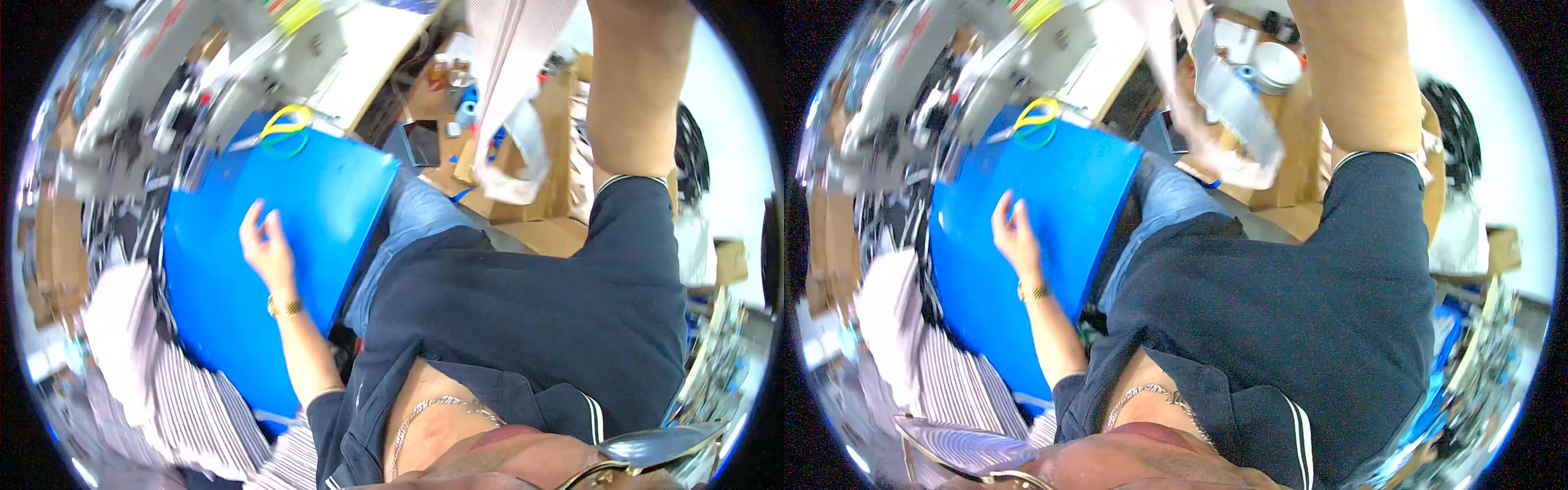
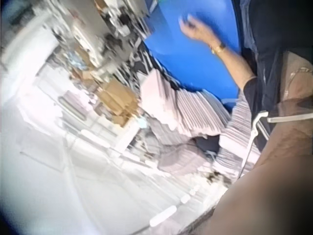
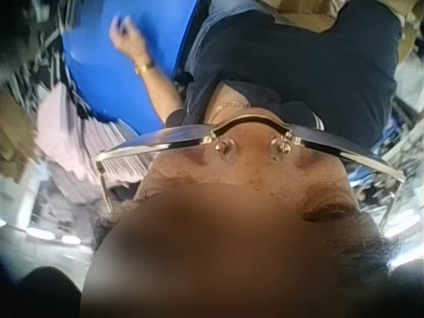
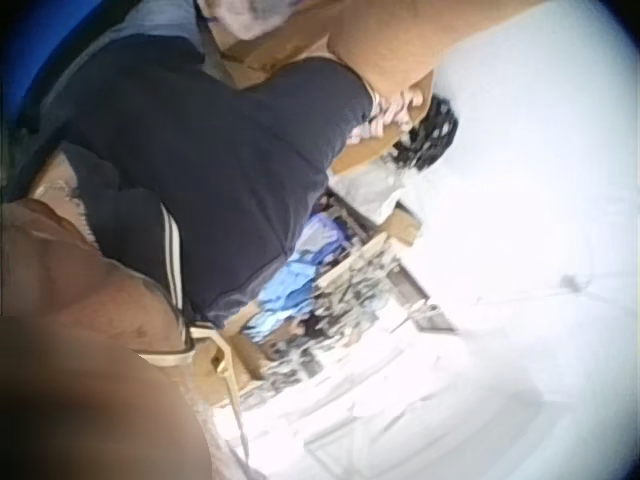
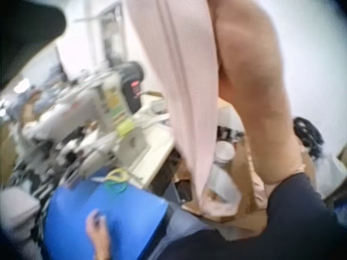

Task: Sewing binding and components onto small leather pouches using an industrial sewing machine.

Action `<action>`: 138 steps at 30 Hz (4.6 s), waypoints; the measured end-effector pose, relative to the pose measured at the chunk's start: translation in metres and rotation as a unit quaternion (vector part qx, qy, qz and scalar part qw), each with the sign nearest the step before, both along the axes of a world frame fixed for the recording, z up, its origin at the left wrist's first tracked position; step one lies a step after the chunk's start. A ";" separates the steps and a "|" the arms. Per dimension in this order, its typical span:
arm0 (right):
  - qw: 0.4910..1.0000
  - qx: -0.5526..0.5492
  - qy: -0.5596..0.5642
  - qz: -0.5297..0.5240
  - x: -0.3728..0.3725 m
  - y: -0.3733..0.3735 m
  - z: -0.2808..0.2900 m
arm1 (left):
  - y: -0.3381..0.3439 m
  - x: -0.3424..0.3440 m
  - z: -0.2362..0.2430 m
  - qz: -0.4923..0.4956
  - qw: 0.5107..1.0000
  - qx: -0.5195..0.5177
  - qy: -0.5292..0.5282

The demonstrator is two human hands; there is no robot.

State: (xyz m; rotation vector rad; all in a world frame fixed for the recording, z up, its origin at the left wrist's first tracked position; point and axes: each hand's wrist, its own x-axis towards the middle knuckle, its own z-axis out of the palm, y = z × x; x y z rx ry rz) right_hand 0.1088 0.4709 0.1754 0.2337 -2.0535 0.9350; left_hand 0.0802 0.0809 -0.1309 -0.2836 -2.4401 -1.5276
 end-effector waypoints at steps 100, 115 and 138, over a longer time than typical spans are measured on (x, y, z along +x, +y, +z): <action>0.859 0.164 -0.369 0.316 -0.062 -0.249 -0.298 | -0.351 -0.104 0.117 0.391 0.702 -0.595 -0.001; 0.852 -0.095 -0.397 0.328 -0.068 -0.242 -0.319 | -0.350 -0.107 0.158 0.550 0.696 -0.462 -0.012; 0.719 -0.122 -0.510 0.455 -0.024 -0.227 -0.319 | -0.064 0.024 0.018 -0.104 0.929 -0.339 0.104</action>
